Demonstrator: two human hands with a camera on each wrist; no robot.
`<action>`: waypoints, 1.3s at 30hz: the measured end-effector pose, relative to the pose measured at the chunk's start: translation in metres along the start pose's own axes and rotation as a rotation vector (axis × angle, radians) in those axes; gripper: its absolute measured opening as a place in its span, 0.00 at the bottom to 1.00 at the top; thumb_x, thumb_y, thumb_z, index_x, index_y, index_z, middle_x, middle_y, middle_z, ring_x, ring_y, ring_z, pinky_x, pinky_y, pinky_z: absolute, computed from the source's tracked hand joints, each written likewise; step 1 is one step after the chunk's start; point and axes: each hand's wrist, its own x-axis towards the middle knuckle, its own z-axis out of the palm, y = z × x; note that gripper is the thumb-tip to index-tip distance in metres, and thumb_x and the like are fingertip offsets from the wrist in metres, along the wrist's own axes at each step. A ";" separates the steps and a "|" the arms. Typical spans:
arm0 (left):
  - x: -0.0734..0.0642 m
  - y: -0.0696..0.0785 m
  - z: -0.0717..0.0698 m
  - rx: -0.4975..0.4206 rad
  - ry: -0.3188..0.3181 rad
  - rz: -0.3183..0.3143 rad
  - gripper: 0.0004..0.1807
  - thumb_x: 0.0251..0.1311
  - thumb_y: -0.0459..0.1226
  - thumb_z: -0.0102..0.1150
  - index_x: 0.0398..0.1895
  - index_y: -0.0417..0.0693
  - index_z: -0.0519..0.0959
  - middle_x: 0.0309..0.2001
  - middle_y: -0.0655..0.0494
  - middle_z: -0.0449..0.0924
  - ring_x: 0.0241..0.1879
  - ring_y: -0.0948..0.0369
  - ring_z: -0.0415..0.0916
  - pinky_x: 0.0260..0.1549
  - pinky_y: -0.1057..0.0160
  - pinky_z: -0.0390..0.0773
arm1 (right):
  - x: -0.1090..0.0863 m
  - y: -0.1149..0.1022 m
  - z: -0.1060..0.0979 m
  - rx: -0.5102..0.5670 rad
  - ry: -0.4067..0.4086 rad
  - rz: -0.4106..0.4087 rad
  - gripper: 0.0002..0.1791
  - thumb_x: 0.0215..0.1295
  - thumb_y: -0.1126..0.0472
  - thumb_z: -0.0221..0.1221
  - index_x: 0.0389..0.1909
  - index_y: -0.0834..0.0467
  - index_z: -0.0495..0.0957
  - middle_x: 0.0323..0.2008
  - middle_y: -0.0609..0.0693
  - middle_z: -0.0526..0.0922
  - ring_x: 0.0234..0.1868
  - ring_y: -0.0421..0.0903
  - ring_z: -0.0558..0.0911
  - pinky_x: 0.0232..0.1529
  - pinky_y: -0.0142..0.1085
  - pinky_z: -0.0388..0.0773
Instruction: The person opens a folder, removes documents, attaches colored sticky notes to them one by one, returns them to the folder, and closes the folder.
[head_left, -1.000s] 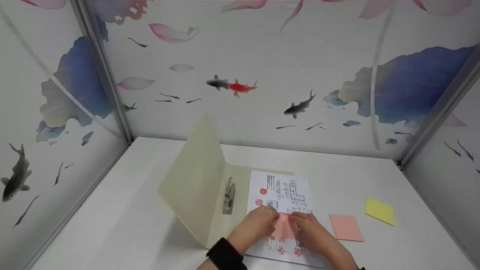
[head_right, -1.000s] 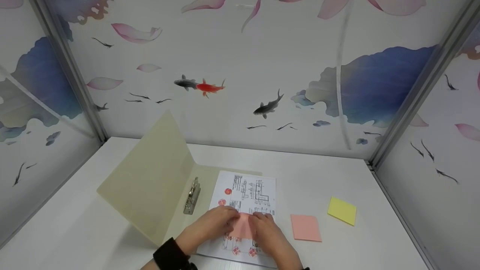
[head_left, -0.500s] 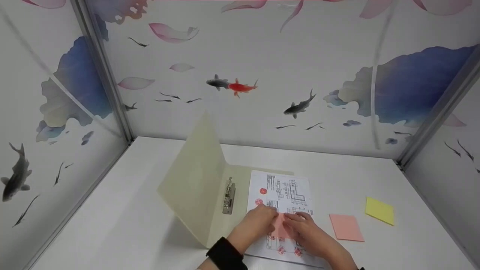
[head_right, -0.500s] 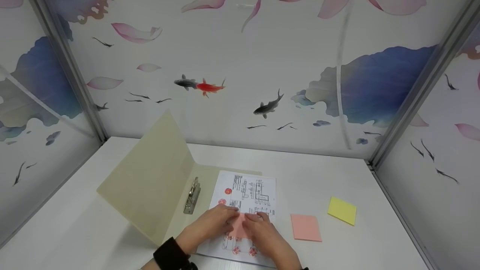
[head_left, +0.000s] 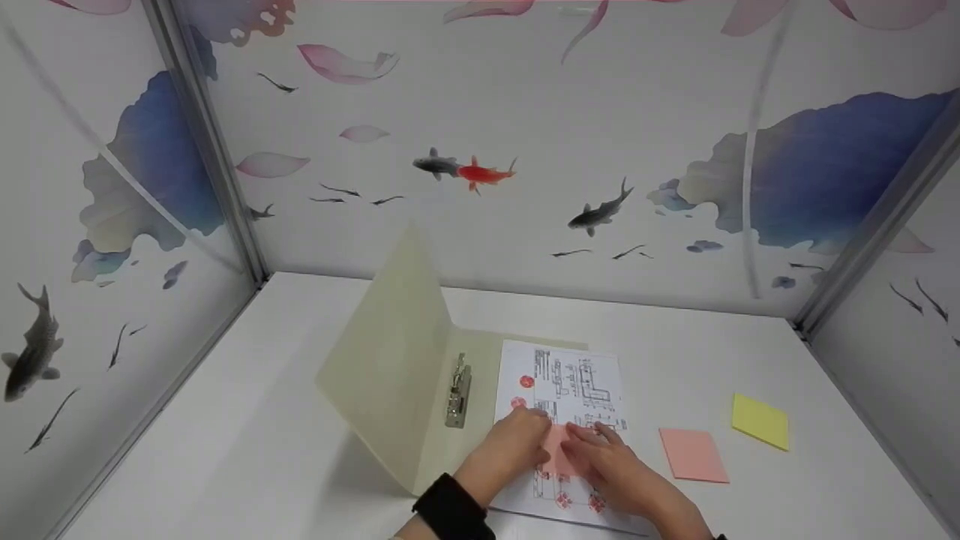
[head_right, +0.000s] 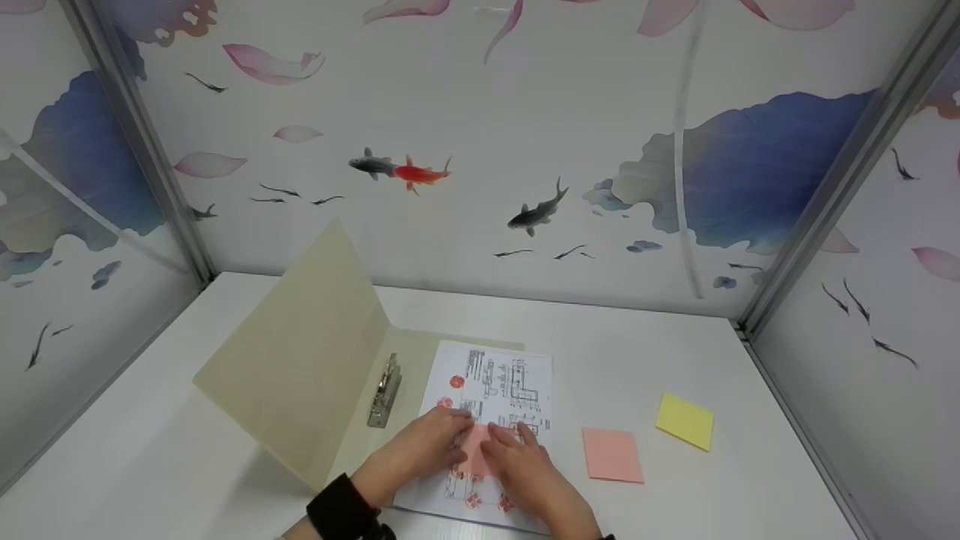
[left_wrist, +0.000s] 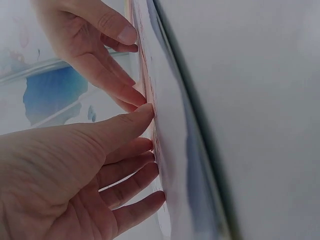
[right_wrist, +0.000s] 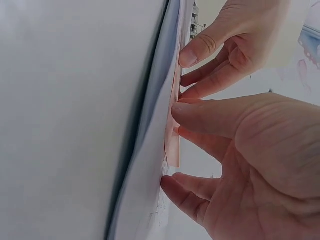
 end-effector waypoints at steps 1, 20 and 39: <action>0.000 0.000 0.000 0.003 0.000 0.000 0.16 0.45 0.39 0.71 0.40 0.45 0.82 0.42 0.56 0.82 0.41 0.58 0.78 0.41 0.65 0.79 | 0.000 0.000 0.000 0.003 -0.003 0.008 0.21 0.67 0.58 0.54 0.60 0.52 0.73 0.68 0.54 0.66 0.69 0.68 0.56 0.62 0.66 0.56; 0.001 -0.001 0.000 0.027 0.003 -0.015 0.17 0.48 0.41 0.69 0.40 0.43 0.82 0.50 0.52 0.79 0.48 0.56 0.78 0.46 0.63 0.78 | 0.004 0.002 -0.001 -0.037 0.037 -0.028 0.21 0.68 0.55 0.53 0.60 0.56 0.72 0.65 0.57 0.68 0.67 0.60 0.65 0.64 0.57 0.61; 0.000 -0.001 0.001 0.041 -0.004 0.027 0.20 0.49 0.41 0.69 0.46 0.47 0.80 0.51 0.52 0.78 0.49 0.57 0.76 0.47 0.63 0.78 | 0.005 0.002 0.000 -0.003 -0.017 0.079 0.26 0.62 0.57 0.60 0.62 0.54 0.71 0.68 0.55 0.65 0.69 0.61 0.61 0.64 0.59 0.59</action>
